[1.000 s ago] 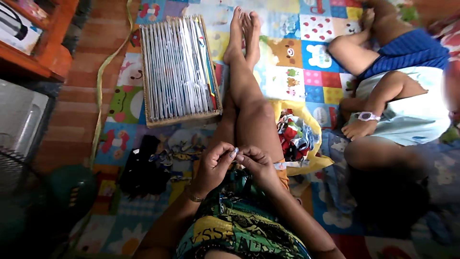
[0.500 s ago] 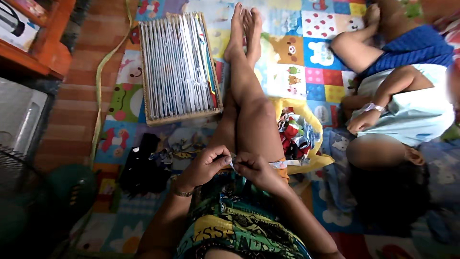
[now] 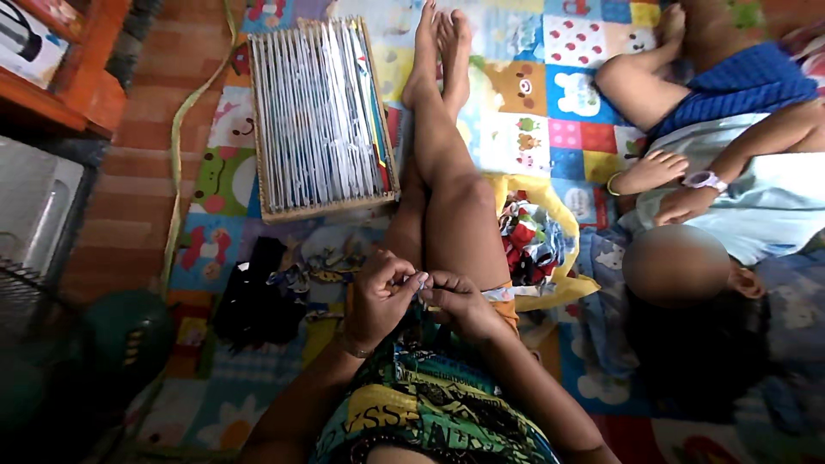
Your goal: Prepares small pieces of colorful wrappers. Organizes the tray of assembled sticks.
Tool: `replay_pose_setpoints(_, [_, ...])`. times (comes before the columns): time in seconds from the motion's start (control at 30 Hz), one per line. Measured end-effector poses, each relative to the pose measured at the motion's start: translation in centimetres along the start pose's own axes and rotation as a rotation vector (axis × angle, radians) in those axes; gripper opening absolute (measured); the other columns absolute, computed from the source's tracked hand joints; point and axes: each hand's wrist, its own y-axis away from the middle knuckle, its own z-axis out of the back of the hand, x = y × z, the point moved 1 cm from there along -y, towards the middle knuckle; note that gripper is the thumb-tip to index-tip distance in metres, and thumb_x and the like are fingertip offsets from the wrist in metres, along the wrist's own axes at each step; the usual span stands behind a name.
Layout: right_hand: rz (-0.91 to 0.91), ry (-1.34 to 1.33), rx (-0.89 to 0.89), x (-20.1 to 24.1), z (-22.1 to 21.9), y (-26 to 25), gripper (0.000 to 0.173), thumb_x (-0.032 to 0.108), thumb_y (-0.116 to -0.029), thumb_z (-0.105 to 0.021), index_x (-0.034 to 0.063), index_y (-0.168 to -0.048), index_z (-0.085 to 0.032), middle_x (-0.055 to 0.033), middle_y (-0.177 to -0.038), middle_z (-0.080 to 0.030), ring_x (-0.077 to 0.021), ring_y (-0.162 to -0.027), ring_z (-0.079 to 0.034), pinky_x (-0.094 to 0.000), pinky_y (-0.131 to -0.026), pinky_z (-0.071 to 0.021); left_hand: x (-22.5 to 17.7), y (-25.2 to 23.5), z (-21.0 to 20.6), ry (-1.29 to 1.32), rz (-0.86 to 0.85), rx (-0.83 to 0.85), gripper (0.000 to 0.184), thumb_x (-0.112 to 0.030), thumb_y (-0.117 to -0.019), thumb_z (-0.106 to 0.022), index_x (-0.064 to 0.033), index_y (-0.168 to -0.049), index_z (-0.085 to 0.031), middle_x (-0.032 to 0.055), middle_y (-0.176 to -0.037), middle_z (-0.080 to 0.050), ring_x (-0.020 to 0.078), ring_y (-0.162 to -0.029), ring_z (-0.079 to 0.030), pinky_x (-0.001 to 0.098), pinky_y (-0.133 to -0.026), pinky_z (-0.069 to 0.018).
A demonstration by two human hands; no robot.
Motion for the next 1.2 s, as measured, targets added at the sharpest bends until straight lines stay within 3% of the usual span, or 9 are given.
replay_pose_setpoints(0.07, [0.0, -0.052, -0.033, 0.0, -0.3, 0.0, 0.016, 0.013, -0.0983, -0.056, 0.0158, -0.085, -0.065, 0.0106, -0.068, -0.056, 0.0038, -0.052, -0.043, -0.0145, -0.047, -0.0341, -0.5, 0.0, 0.1, -0.088, -0.044, 0.015, 0.018, -0.016, -0.0939, -0.072, -0.0014, -0.085, -0.074, 0.0025, -0.078, -0.071, 0.0037, -0.077, -0.065, 0.0206, -0.074, -0.0551])
replay_pose_setpoints(0.17, [0.052, -0.048, -0.105, 0.1, -0.4, -0.1, 0.016, 0.012, -0.0975, -0.057, 0.015, -0.085, -0.067, 0.0102, -0.07, -0.057, 0.0034, -0.054, -0.045, -0.015, -0.049, -0.037, -1.2, -0.1, 0.3, -0.109, -0.019, 0.075, 0.023, -0.015, -0.0995, -0.062, 0.0011, -0.091, -0.075, 0.0052, -0.082, -0.072, 0.0038, -0.08, -0.067, 0.0209, -0.078, -0.0557])
replay_pose_setpoints(0.27, [0.117, 0.015, -0.173, 0.1, -0.2, -0.2, 0.015, 0.01, -0.0968, -0.059, 0.0133, -0.085, -0.068, 0.0104, -0.071, -0.06, 0.0039, -0.056, -0.049, -0.0145, -0.05, -0.0387, -1.5, -0.2, 0.4, -0.033, 0.029, 0.111, 0.019, -0.013, -0.0978, -0.063, 0.0017, -0.097, -0.076, 0.005, -0.089, -0.073, 0.0034, -0.085, -0.067, 0.0203, -0.081, -0.0558])
replay_pose_setpoints(0.43, [0.232, 0.244, -0.259, 0.1, 0.0, -0.1, 0.013, 0.006, -0.0966, -0.058, 0.008, -0.087, -0.067, 0.0095, -0.074, -0.061, 0.0034, -0.065, -0.054, -0.0157, -0.06, -0.0455, -1.5, -0.3, 0.8, 0.181, 0.319, 0.156, 0.011, -0.004, -0.0909, -0.07, 0.0005, -0.099, -0.076, 0.0014, -0.096, -0.075, 0.0024, -0.088, -0.07, 0.0202, -0.082, -0.0586])
replay_pose_setpoints(0.73, [0.39, 0.534, -0.395, -0.5, -0.2, -0.2, 0.01, 0.006, -0.0949, -0.06, 0.0015, -0.087, -0.065, 0.0034, -0.074, -0.061, 0.0021, -0.063, -0.054, -0.0147, -0.058, -0.0462, -2.3, -0.6, 0.7, 0.381, 0.646, 0.154, 0.008, 0.0, -0.093, -0.066, -0.0009, -0.097, -0.072, -0.001, -0.086, -0.074, 0.0077, -0.079, -0.072, 0.0255, -0.078, -0.0615])
replay_pose_setpoints(0.87, [0.419, 0.564, -0.401, -0.5, -0.1, -0.1, 0.011, 0.007, -0.0964, -0.061, -0.0002, -0.09, -0.066, 0.0008, -0.077, -0.063, 0.001, -0.065, -0.056, -0.0154, -0.06, -0.0481, -2.8, -0.7, 0.8, 0.504, 0.763, 0.145, 0.013, 0.003, -0.0959, -0.06, 0.0001, -0.099, -0.072, 0.0009, -0.087, -0.075, 0.0096, -0.079, -0.072, 0.0264, -0.078, -0.0619])
replay_pose_setpoints(1.07, [0.495, 0.609, -0.339, -0.3, -0.2, 0.0, 0.013, 0.006, -0.0972, -0.061, -0.0027, -0.09, -0.068, -0.0045, -0.085, -0.066, -0.003, -0.074, -0.06, -0.0179, -0.066, -0.0522, -2.7, -1.0, 1.2, 0.606, 0.867, 0.167, 0.015, 0.007, -0.0907, -0.061, -0.0029, -0.093, -0.072, 0.0018, -0.084, -0.075, 0.0103, -0.077, -0.072, 0.0266, -0.077, -0.0618])
replay_pose_setpoints(1.2, [0.501, 0.635, -0.315, -0.2, -0.3, 0.1, 0.013, 0.006, -0.0968, -0.062, -0.0024, -0.09, -0.07, -0.005, -0.087, -0.066, -0.0033, -0.077, -0.06, -0.018, -0.069, -0.0519, -2.2, -0.9, 1.2, 0.603, 0.804, 0.187, 0.012, 0.006, -0.0873, -0.067, -0.0047, -0.089, -0.072, 0.0001, -0.082, -0.074, 0.0092, -0.076, -0.072, 0.0261, -0.076, -0.0615])
